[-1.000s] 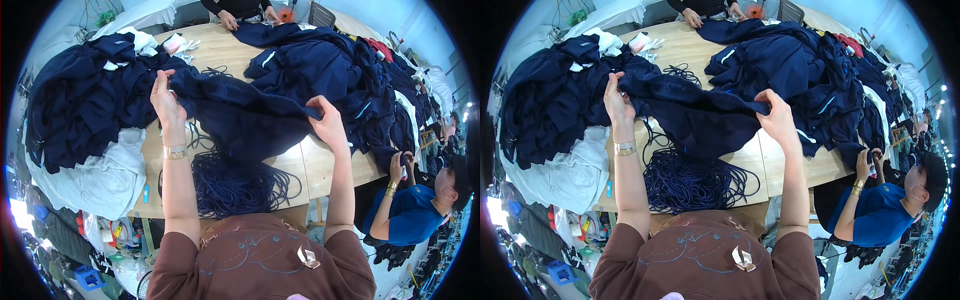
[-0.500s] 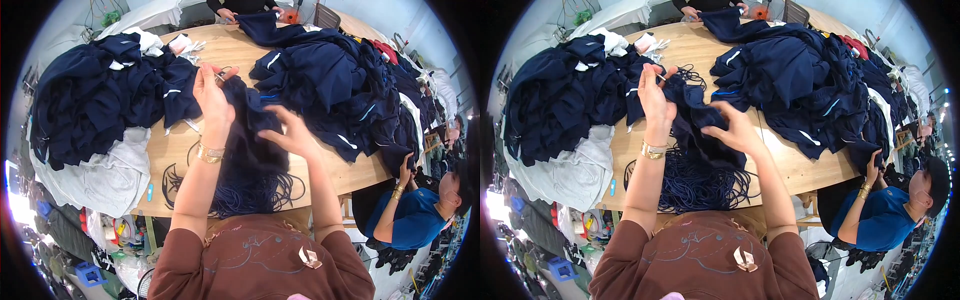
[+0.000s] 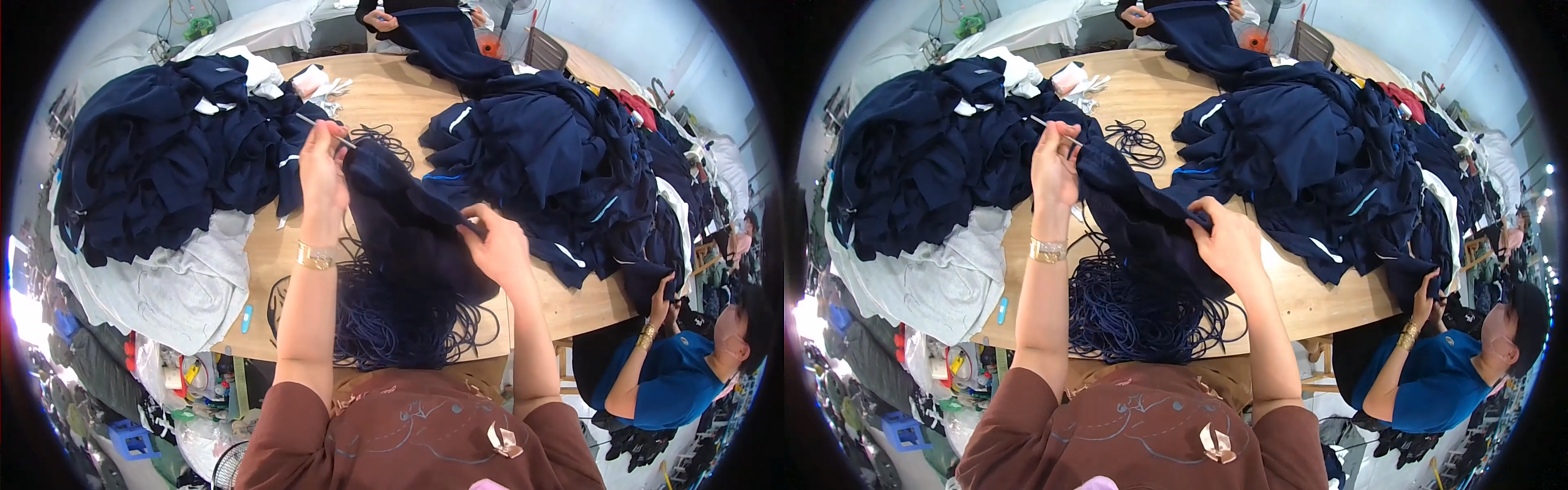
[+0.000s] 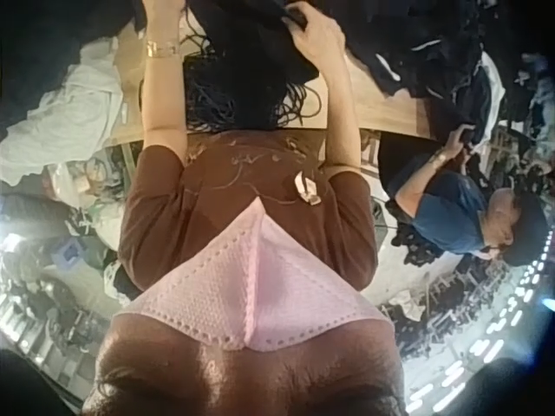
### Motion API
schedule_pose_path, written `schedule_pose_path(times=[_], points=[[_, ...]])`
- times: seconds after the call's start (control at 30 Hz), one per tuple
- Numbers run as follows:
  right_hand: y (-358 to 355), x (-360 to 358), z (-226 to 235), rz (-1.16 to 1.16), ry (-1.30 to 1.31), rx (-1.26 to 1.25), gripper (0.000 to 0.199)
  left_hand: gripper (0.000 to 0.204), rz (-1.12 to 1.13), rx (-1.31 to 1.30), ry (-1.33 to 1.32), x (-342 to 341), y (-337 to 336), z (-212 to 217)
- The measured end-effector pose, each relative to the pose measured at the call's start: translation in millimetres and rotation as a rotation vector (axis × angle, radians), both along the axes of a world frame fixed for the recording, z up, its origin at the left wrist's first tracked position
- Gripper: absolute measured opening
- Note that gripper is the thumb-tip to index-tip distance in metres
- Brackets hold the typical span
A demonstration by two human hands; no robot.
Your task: Threading drawstrings through the waistbands of athletic shorts using a long metal threading needle.
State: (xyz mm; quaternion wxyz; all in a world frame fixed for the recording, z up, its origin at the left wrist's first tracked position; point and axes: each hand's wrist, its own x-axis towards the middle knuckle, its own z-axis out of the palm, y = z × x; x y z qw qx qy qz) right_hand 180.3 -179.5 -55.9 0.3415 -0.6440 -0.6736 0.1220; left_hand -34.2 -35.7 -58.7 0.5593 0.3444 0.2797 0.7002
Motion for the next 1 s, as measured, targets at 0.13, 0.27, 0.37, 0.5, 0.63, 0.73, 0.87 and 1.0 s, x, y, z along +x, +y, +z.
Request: schedule_pose_path(times=[0.13, 0.27, 0.37, 0.5, 0.63, 0.73, 0.87, 1.0], points=[[-9, 2, 13, -0.081, -0.106, -0.029, 0.024, 0.022, 0.028, -0.061, -0.232, -20, 9, 13], [-6, 9, 16, -0.045, -0.146, -0.09, 0.03, 0.021, -0.015, -0.006, -0.279, -16, 12, 22], [4, 15, 10, 0.191, -0.176, 0.045, 0.044, 0.025, -0.075, 0.123, -0.168, 14, -14, 32], [21, -48, 24, 0.261, 0.383, -0.011, 0.047, 0.025, -0.267, 0.042, -0.35, 40, -52, 34], [6, -40, 22, 0.435, 0.418, -0.192, 0.02, 0.031, -0.302, 0.107, -0.508, 8, -48, 32], [-9, -26, 34, 0.469, 0.22, -0.215, 0.018, 0.031, -0.266, 0.02, -0.554, -11, -46, 31], [-2, -6, 27, 0.432, 0.105, -0.068, 0.02, 0.024, -0.113, 0.21, -0.275, -5, -51, 22], [14, -15, 39, 0.394, 0.028, 0.132, 0.016, 0.041, -0.173, 0.589, 0.762, 7, -101, 38]])
